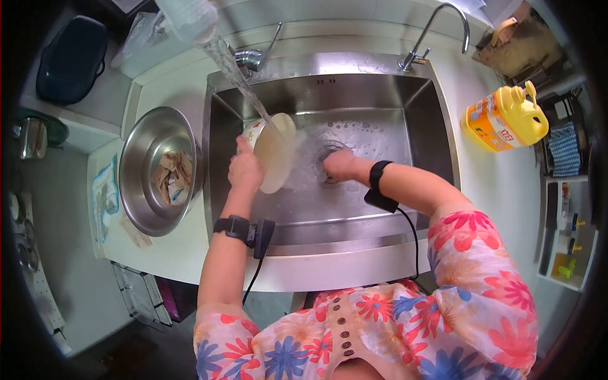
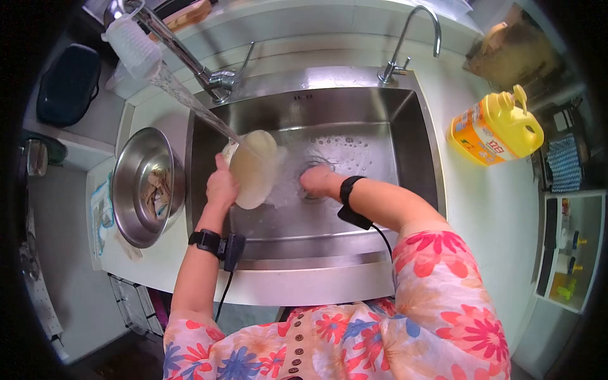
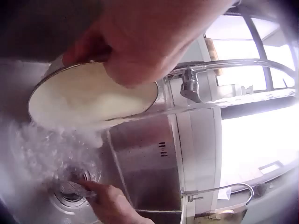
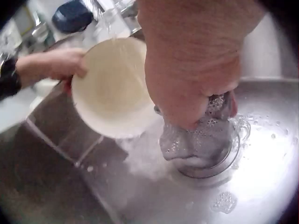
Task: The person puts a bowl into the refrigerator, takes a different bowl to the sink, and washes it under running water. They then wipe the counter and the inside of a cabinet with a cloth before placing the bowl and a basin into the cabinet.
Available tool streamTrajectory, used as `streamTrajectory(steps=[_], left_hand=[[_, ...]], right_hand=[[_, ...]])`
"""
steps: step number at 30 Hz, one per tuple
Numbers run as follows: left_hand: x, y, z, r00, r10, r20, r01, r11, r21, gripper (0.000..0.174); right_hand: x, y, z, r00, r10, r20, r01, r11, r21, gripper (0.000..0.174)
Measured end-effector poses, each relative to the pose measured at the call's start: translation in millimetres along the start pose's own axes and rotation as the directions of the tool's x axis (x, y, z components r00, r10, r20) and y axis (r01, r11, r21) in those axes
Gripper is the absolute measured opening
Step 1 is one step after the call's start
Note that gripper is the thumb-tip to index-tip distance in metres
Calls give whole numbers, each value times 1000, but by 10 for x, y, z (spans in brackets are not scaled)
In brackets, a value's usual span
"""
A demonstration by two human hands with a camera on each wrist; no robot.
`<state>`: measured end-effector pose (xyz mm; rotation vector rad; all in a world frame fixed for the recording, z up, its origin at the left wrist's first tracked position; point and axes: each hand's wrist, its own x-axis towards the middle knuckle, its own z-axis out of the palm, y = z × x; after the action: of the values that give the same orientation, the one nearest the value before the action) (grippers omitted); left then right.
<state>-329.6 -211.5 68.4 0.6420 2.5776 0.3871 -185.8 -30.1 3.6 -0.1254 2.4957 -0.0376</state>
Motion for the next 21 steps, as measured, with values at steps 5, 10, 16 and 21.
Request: streamTrajectory(steps=[5, 10, 16, 21], left_hand=[[-105, -10, -42, 996, 4, -86, -7, 999, -39, 61], [128, -43, 159, 972, -173, 159, 224, 886, -406, 54], [220, -203, 331, 947, -90, 309, 291, 651, -701, 33], [64, -180, 477, 873, -281, 398, 485, 423, -766, 32]], right_hand=[[-30, 99, -164, 932, 359, 45, -220, 465, 857, 31], [127, -691, -325, 964, -71, -257, 238, 659, 713, 51], [487, -236, 396, 879, -152, -451, 180, 983, 19, 38], [489, -774, -230, 988, -29, -151, 113, 807, 580, 22]])
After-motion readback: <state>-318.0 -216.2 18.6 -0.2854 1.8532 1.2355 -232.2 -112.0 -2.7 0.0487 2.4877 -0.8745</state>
